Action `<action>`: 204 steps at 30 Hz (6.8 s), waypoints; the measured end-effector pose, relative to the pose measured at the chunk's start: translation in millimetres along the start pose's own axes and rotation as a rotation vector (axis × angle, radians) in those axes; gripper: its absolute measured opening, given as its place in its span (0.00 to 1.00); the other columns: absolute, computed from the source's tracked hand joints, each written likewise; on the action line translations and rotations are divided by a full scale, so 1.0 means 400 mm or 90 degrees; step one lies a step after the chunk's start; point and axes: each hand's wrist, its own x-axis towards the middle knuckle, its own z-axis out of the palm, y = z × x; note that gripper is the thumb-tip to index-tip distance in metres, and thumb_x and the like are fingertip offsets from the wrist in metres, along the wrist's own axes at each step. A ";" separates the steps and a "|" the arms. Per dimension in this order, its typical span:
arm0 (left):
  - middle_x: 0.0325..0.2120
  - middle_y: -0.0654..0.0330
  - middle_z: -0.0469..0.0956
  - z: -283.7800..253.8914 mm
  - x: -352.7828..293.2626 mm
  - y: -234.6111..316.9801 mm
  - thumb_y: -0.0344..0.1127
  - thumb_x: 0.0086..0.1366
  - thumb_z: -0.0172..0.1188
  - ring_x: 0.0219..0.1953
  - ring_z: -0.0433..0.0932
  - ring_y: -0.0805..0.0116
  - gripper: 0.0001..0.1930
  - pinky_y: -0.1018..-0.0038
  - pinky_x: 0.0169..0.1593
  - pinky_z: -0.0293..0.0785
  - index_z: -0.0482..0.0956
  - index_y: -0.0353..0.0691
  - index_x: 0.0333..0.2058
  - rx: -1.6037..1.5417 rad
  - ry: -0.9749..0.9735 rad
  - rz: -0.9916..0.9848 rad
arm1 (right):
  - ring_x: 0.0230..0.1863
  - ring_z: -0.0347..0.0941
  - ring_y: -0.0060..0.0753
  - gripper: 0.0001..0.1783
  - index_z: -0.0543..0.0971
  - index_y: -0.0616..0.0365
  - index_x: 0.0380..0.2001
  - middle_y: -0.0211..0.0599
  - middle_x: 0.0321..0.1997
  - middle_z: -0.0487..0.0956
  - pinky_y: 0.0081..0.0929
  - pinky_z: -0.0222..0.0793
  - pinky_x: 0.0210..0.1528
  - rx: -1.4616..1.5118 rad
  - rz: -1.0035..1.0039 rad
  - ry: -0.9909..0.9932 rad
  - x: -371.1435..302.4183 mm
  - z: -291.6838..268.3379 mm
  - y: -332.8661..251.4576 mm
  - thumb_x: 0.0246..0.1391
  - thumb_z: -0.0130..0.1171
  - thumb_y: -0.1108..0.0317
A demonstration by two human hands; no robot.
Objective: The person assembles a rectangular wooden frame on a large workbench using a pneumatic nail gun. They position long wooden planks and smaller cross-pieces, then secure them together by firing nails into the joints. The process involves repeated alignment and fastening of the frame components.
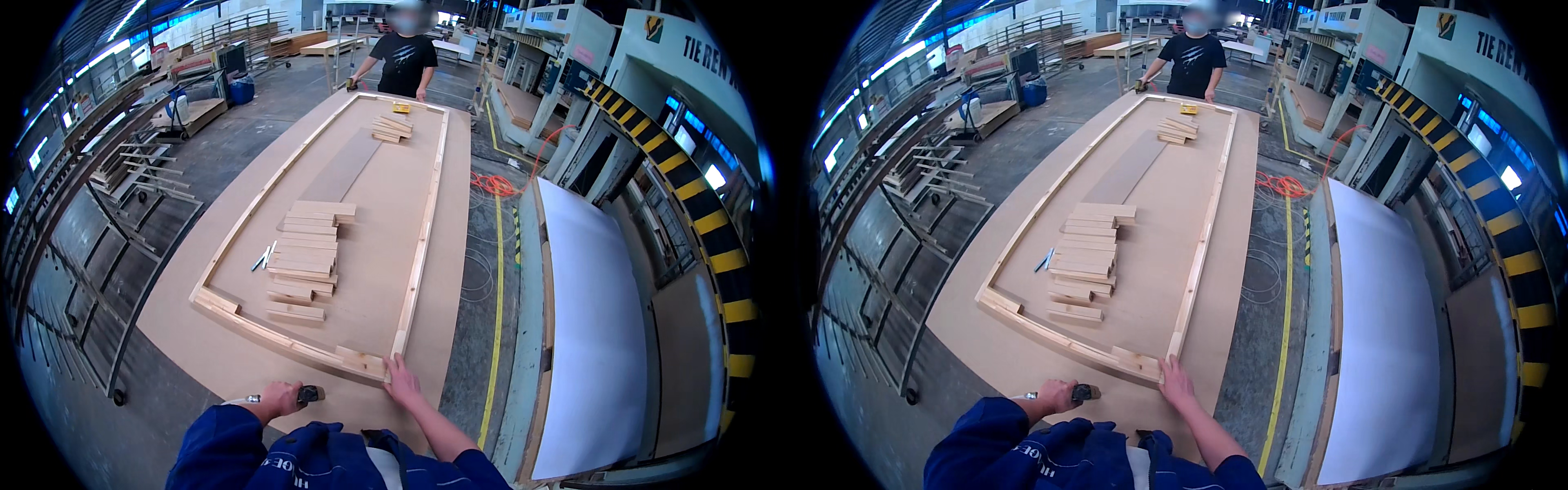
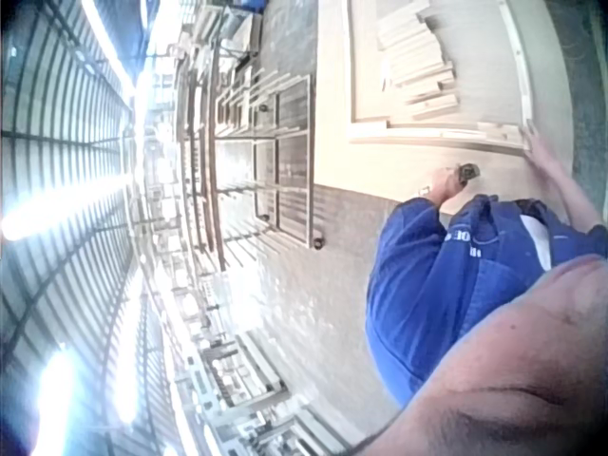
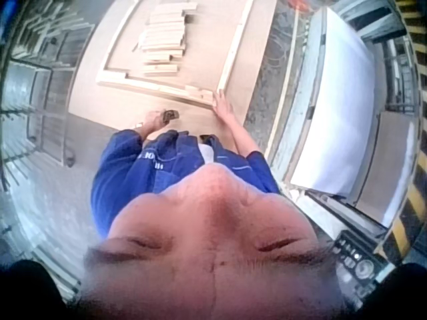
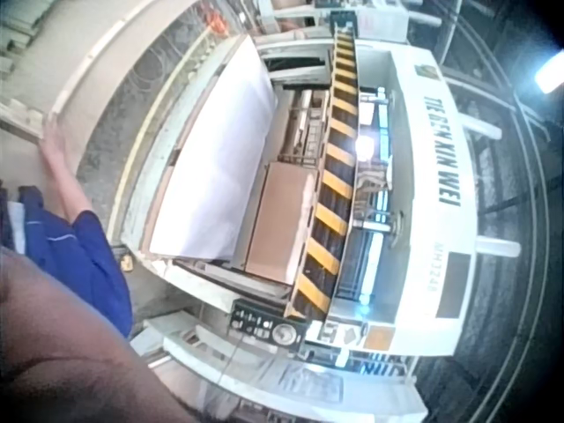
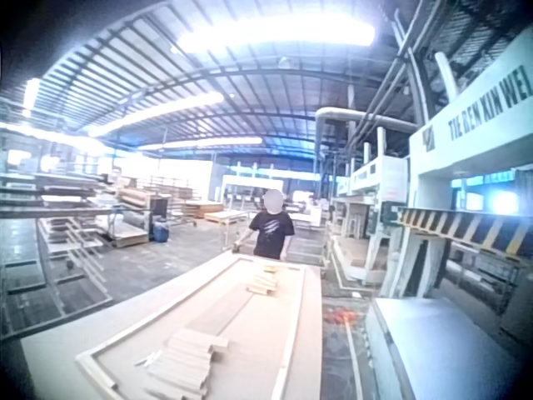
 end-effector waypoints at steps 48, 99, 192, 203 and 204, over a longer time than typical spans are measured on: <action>0.34 0.44 0.85 0.045 0.022 -0.029 0.56 0.60 0.65 0.39 0.83 0.38 0.24 0.47 0.45 0.79 0.78 0.48 0.48 -0.051 0.002 0.007 | 0.69 0.65 0.57 0.48 0.67 0.46 0.71 0.56 0.62 0.73 0.46 0.65 0.70 0.063 -0.229 0.004 0.193 -0.324 -0.277 0.46 0.76 0.57; 0.31 0.48 0.85 0.019 0.006 -0.014 0.54 0.60 0.65 0.35 0.85 0.43 0.21 0.50 0.40 0.80 0.77 0.45 0.43 -0.026 0.035 0.039 | 0.72 0.62 0.46 0.30 0.74 0.56 0.58 0.45 0.61 0.75 0.56 0.33 0.82 -0.125 -0.051 0.059 0.127 0.067 -0.066 0.68 0.50 0.42; 0.38 0.43 0.85 -0.148 0.026 0.036 0.38 0.58 0.70 0.43 0.84 0.42 0.20 0.56 0.45 0.83 0.84 0.41 0.50 -0.233 -0.041 -0.001 | 0.60 0.75 0.35 0.16 0.80 0.52 0.48 0.36 0.50 0.82 0.47 0.42 0.82 0.062 -0.125 0.116 0.161 0.071 0.003 0.67 0.53 0.54; 0.40 0.40 0.84 0.398 -0.486 -0.266 0.48 0.58 0.67 0.45 0.84 0.40 0.28 0.56 0.47 0.81 0.78 0.39 0.54 -0.372 0.105 -0.377 | 0.77 0.55 0.48 0.39 0.62 0.60 0.72 0.46 0.74 0.64 0.51 0.36 0.82 -0.144 -0.163 0.147 0.072 0.091 -0.039 0.65 0.55 0.50; 0.39 0.41 0.85 0.398 -0.494 -0.274 0.47 0.59 0.66 0.43 0.84 0.42 0.27 0.56 0.46 0.81 0.78 0.38 0.54 -0.420 0.146 -0.428 | 0.79 0.52 0.50 0.41 0.59 0.61 0.73 0.47 0.76 0.61 0.52 0.36 0.82 -0.129 -0.135 0.105 0.033 0.099 -0.048 0.65 0.55 0.50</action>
